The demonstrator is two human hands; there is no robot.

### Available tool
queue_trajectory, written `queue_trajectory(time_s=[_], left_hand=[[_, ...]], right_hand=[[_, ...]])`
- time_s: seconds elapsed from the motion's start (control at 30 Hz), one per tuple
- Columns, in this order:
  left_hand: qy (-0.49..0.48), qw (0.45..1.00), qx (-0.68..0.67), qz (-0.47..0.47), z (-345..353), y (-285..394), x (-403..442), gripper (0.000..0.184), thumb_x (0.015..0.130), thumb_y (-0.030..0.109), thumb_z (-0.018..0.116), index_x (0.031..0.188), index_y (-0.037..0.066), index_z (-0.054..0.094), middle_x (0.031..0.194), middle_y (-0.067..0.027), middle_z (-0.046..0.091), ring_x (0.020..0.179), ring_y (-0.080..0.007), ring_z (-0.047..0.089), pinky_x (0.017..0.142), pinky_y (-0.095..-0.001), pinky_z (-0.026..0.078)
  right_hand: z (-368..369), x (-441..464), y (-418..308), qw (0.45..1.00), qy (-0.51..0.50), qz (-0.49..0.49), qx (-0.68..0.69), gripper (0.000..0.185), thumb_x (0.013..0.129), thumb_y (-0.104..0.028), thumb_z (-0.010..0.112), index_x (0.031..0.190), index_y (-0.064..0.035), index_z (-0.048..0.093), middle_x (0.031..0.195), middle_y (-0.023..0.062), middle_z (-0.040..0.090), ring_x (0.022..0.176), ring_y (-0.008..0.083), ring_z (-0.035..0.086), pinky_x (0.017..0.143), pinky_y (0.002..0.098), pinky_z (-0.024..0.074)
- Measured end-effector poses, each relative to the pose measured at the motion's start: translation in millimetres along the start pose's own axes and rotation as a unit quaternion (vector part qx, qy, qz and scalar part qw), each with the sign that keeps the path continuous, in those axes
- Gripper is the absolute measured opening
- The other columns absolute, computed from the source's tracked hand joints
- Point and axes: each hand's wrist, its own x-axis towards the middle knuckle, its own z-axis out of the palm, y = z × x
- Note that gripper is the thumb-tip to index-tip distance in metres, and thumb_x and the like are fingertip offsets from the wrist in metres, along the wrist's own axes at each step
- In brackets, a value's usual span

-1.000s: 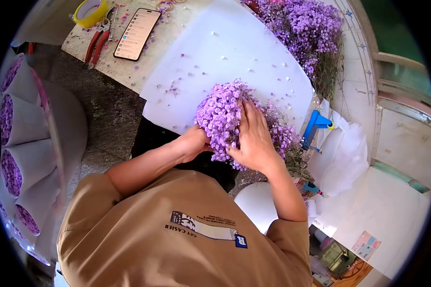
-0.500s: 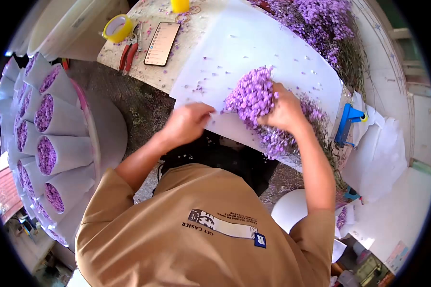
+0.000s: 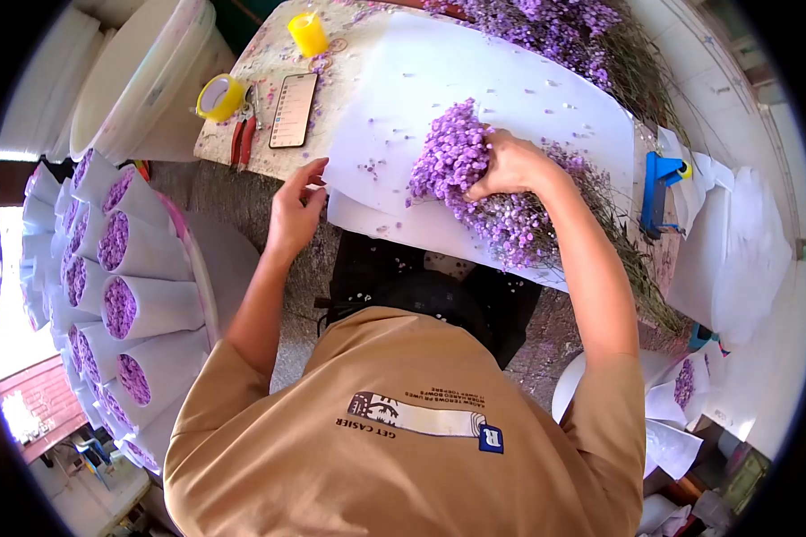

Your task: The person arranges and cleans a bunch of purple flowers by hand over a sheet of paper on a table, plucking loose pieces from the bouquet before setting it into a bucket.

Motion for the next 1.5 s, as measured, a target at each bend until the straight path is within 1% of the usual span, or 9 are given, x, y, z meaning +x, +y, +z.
queue_trajectory(time_s=[0.13,0.23,0.43,0.63,0.9,1.03,1.23,1.37,1.5], left_hand=[[0.011,0.952,0.226,0.206,22,-1,-3,0.064,0.078,-0.009,0.063,0.139,0.007,0.055,0.110,-0.0215,0.064,0.110,-0.0419,0.059,0.100,-0.0495,0.045],[0.060,0.901,0.378,0.204,30,31,-6,0.066,0.079,-0.003,0.065,0.142,0.013,0.054,0.141,-0.0174,0.053,0.144,-0.0372,0.035,0.117,-0.0629,0.018],[-0.066,0.810,0.508,0.285,45,25,11,0.051,0.078,0.000,0.062,0.128,0.009,0.062,0.148,-0.0145,0.048,0.151,-0.0351,0.024,0.119,-0.0671,0.002],[-0.162,0.802,0.425,0.386,96,38,8,0.038,0.075,0.005,0.063,0.113,0.005,0.065,0.135,-0.0131,0.056,0.141,-0.0326,0.038,0.121,-0.0598,0.016],[-0.230,0.755,0.310,0.530,192,89,11,0.019,0.078,0.006,0.063,0.094,0.009,0.073,0.121,-0.0104,0.066,0.125,-0.0306,0.055,0.114,-0.0535,0.032],[-0.422,0.695,0.456,0.361,213,157,69,0.021,0.081,0.007,0.058,0.095,0.011,0.073,0.108,-0.0125,0.069,0.106,-0.0304,0.063,0.092,-0.0462,0.049],[-0.217,0.725,0.322,0.569,183,252,233,0.022,0.090,0.009,0.052,0.102,0.004,0.070,0.103,-0.0192,0.070,0.100,-0.0396,0.063,0.087,-0.0501,0.048],[-0.029,0.726,0.410,0.551,123,390,117,0.015,0.099,0.011,0.053,0.102,0.004,0.066,0.086,-0.0247,0.067,0.078,-0.0437,0.066,0.063,-0.0485,0.050],[-0.026,0.696,0.424,0.579,126,355,37,0.025,0.090,0.001,0.055,0.109,0.008,0.070,0.088,-0.0123,0.073,0.077,-0.0294,0.072,0.069,-0.0410,0.057]], right_hand=[[-7,-33,-43,0.997,0.020,0.038,-0.060,0.101,0.060,-0.050,0.087,0.141,-0.0023,0.050,0.114,0.0208,0.069,0.104,0.0332,0.067,0.094,0.0431,0.0562],[13,-28,-34,0.989,0.044,0.064,-0.125,0.110,0.058,-0.046,0.086,0.146,0.0016,0.040,0.108,0.0211,0.070,0.100,0.0329,0.069,0.089,0.0405,0.0572],[0,-43,-9,0.994,0.098,0.045,0.031,0.098,0.058,-0.042,0.085,0.138,0.0001,0.048,0.110,0.0219,0.070,0.102,0.0366,0.068,0.093,0.0427,0.0546],[-27,-162,44,0.904,0.170,-0.009,0.391,0.075,0.057,-0.017,0.094,0.122,0.0014,0.061,0.117,0.0119,0.069,0.106,0.0229,0.064,0.101,0.0375,0.0480],[75,-375,154,0.844,0.374,0.275,0.268,0.091,0.047,-0.022,0.093,0.132,-0.0053,0.062,0.132,0.0082,0.064,0.122,0.0280,0.057,0.111,0.0411,0.0393],[133,-417,170,0.772,0.451,0.323,0.309,0.091,0.048,-0.022,0.093,0.132,-0.0052,0.062,0.132,0.0084,0.064,0.122,0.0280,0.057,0.111,0.0411,0.0393],[171,-455,188,0.700,0.516,0.364,0.333,0.090,0.049,-0.022,0.092,0.132,-0.0051,0.062,0.133,0.0086,0.064,0.122,0.0280,0.057,0.111,0.0411,0.0393],[181,-465,190,0.675,0.538,0.363,0.349,0.089,0.049,-0.022,0.092,0.132,-0.0050,0.062,0.133,0.0087,0.064,0.122,0.0280,0.057,0.111,0.0411,0.0393],[182,-457,176,0.683,0.542,0.321,0.370,0.089,0.050,-0.022,0.092,0.132,-0.0050,0.062,0.133,0.0088,0.064,0.122,0.0280,0.057,0.111,0.0411,0.0393]])
